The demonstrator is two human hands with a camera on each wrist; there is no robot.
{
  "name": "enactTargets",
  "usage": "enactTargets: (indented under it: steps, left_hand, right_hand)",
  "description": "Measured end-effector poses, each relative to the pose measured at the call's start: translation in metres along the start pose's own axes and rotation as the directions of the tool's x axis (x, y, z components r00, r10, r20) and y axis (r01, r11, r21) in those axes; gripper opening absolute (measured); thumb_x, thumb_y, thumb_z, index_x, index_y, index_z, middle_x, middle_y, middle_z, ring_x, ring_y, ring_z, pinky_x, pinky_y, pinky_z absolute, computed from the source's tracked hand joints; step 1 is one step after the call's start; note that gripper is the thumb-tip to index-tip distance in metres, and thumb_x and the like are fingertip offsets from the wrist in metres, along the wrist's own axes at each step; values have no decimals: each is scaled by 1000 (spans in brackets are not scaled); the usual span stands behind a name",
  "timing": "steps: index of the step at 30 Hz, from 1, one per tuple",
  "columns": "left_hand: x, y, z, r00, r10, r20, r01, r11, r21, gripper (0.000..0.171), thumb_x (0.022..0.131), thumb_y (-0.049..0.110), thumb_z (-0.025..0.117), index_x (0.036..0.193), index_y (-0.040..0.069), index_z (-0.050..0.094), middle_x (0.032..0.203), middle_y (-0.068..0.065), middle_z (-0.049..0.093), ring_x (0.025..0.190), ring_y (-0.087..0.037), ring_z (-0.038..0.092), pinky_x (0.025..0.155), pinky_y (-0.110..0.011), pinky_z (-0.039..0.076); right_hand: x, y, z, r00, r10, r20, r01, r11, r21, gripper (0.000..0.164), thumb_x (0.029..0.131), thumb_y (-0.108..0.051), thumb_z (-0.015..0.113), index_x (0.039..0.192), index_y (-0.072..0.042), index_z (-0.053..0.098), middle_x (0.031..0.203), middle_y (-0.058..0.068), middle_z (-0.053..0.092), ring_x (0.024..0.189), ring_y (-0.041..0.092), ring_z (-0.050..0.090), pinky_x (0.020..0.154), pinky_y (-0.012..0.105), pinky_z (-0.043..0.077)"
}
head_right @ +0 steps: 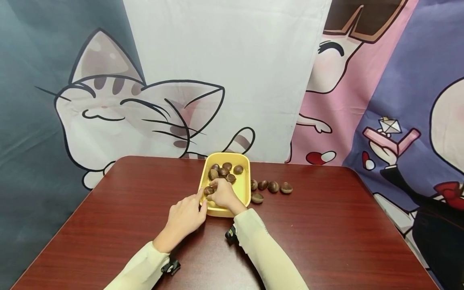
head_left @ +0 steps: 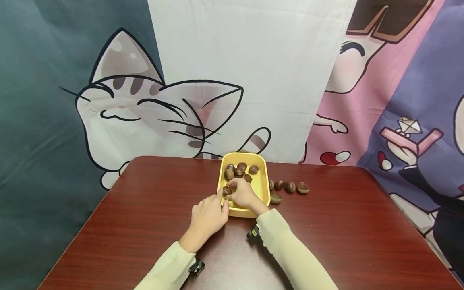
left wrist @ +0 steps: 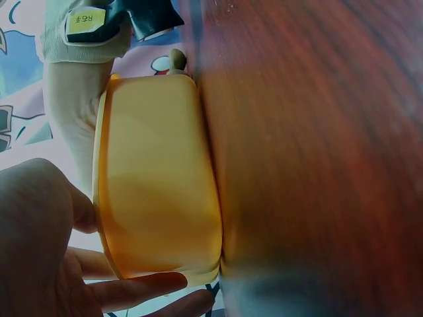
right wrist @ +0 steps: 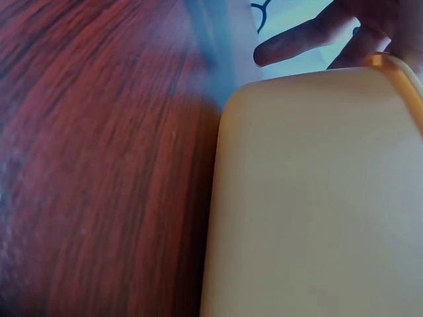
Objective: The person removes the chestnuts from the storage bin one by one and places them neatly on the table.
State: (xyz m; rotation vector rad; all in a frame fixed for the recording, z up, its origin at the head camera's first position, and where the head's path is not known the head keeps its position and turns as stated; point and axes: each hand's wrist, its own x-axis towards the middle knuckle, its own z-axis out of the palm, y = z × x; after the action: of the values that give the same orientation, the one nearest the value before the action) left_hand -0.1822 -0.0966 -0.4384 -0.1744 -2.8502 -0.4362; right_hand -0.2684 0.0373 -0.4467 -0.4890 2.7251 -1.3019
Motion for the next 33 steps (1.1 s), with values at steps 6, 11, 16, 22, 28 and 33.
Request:
enactTargets:
  steps: [6,11,16,22,28,33]
  left_hand:
    - [1,0,0,1000,-8,12,8,1000,-1,51,97,37,50,140,11,58,105,-4,71,85,-31,70,58,-48,51]
    - [0,0,0,1000,-8,6,8,1000,-8,51,97,37,50,139,11,59,111,-5,71,88,-33,70,60,-50,51]
    - [0,0,0,1000,-10,2,10,1000,-14,50,96,37,51,139,11,59,110,-5,71,88,-33,70,59,-50,51]
    - [0,1,0,1000,-4,2,4,1000,-8,49,96,37,51,137,11,60,106,-5,72,86,-32,70,59,-50,51]
    - [-1,1,0,1000,-2,-12,1,1000,-8,50,96,36,51,138,10,60,106,-6,72,85,-32,70,58,-49,51]
    - [-1,0,0,1000,3,-18,-3,1000,-10,51,95,36,52,138,9,60,106,-6,72,84,-33,70,57,-48,50]
  right_hand:
    - [-1,-1,0,1000,-16,0,16,1000,-5,36,77,-3,81,111,1,69,99,11,71,96,26,67,84,39,52]
    - [-1,-3,-2,997,-50,51,53,996,-74,34,73,-1,82,106,0,71,94,7,72,91,21,67,82,35,52]
    - [0,-2,-2,996,-68,57,71,995,-63,29,73,-1,82,100,-1,73,87,4,73,84,17,67,78,32,52]
    - [-3,-1,-3,998,-44,-36,44,999,8,29,75,-7,83,102,-1,72,88,6,73,82,17,67,72,31,52]
    - [-6,-4,-9,993,-38,-112,41,999,25,34,75,-9,83,105,0,71,94,9,71,86,22,66,76,36,52]
    - [-9,-7,-16,990,-48,-132,53,998,38,33,76,-10,83,105,-1,71,96,9,72,87,22,67,78,37,53]
